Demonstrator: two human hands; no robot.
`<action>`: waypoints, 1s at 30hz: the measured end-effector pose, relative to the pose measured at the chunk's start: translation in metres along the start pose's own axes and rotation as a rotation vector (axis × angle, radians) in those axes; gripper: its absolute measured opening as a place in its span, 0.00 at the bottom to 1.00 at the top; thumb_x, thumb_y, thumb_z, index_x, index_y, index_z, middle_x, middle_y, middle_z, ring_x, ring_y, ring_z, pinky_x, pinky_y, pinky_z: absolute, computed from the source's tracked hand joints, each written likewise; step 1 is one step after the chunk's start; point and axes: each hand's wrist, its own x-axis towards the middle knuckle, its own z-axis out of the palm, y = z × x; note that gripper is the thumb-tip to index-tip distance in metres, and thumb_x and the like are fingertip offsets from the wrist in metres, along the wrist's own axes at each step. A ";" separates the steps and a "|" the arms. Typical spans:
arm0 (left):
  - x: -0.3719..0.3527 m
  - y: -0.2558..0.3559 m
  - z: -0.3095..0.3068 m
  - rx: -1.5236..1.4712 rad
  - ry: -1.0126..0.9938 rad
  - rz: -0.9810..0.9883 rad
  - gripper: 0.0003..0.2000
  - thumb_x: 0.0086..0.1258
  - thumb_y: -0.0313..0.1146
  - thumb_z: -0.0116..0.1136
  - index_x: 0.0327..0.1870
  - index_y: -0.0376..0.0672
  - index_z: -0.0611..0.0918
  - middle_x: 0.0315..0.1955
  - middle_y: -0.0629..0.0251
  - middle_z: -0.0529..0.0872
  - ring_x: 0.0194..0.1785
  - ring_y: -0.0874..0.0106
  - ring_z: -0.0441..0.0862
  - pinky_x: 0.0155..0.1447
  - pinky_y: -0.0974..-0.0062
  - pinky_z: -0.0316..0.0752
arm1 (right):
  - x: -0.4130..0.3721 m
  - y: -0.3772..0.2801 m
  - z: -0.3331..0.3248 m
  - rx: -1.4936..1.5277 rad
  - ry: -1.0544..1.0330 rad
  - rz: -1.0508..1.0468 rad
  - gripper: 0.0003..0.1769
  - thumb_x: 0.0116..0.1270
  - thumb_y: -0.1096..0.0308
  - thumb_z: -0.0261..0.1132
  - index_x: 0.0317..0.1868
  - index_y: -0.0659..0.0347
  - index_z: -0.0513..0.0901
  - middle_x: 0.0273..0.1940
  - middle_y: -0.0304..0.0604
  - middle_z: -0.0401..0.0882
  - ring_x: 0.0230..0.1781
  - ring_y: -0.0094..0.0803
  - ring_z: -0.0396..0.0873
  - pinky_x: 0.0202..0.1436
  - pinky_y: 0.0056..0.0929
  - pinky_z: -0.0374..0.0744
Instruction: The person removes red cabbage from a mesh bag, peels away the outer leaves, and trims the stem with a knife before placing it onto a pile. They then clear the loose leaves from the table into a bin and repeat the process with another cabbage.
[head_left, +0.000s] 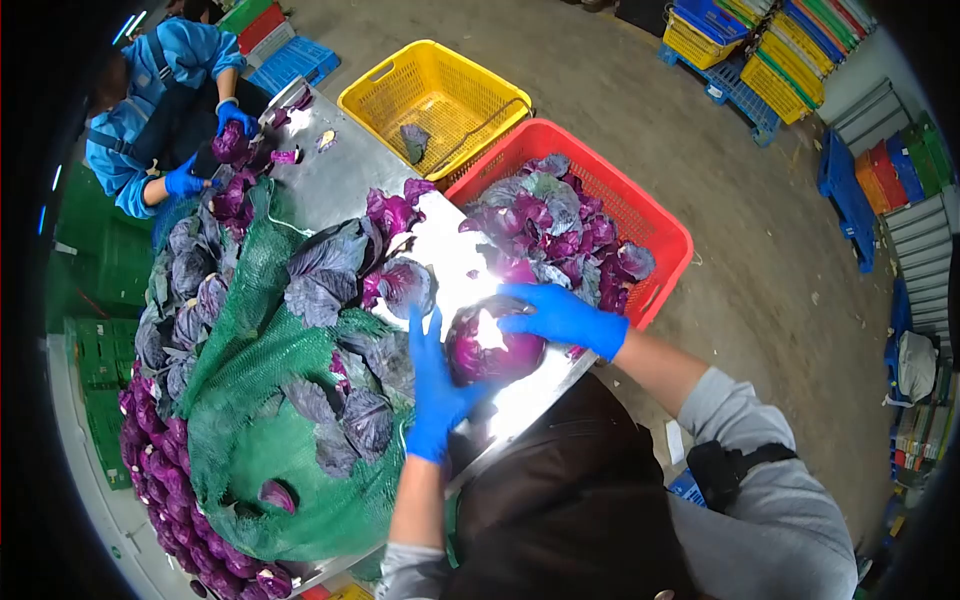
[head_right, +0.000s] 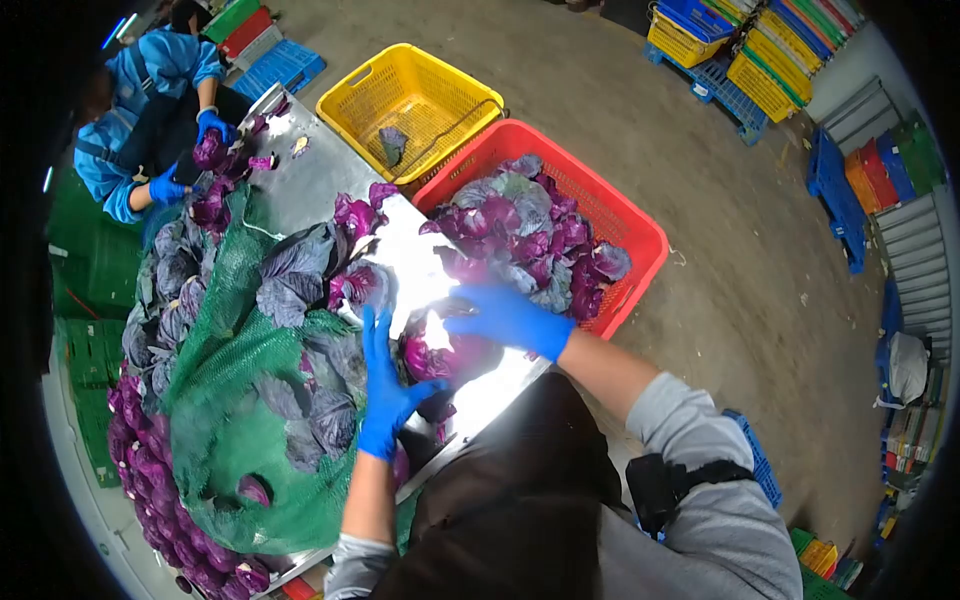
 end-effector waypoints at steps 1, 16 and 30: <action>-0.013 -0.010 0.011 -0.050 0.055 -0.101 0.56 0.37 0.41 0.79 0.70 0.38 0.55 0.71 0.47 0.49 0.74 0.55 0.50 0.75 0.61 0.47 | -0.001 -0.019 -0.009 0.013 -0.014 0.178 0.33 0.59 0.49 0.67 0.60 0.59 0.73 0.48 0.48 0.79 0.48 0.36 0.79 0.52 0.34 0.76; 0.028 0.022 0.049 0.204 0.018 -0.338 0.62 0.32 0.54 0.77 0.66 0.24 0.54 0.62 0.38 0.63 0.66 0.49 0.61 0.68 0.59 0.59 | -0.017 -0.019 0.012 -0.632 0.249 0.025 0.30 0.70 0.45 0.48 0.65 0.56 0.65 0.27 0.50 0.80 0.26 0.46 0.81 0.28 0.42 0.77; -0.019 0.004 0.030 0.203 -0.009 -0.062 0.60 0.37 0.51 0.77 0.71 0.36 0.50 0.67 0.42 0.55 0.70 0.48 0.55 0.71 0.57 0.55 | 0.021 0.021 -0.010 -0.465 0.259 0.432 0.35 0.58 0.44 0.63 0.61 0.57 0.72 0.31 0.51 0.81 0.31 0.48 0.81 0.36 0.42 0.78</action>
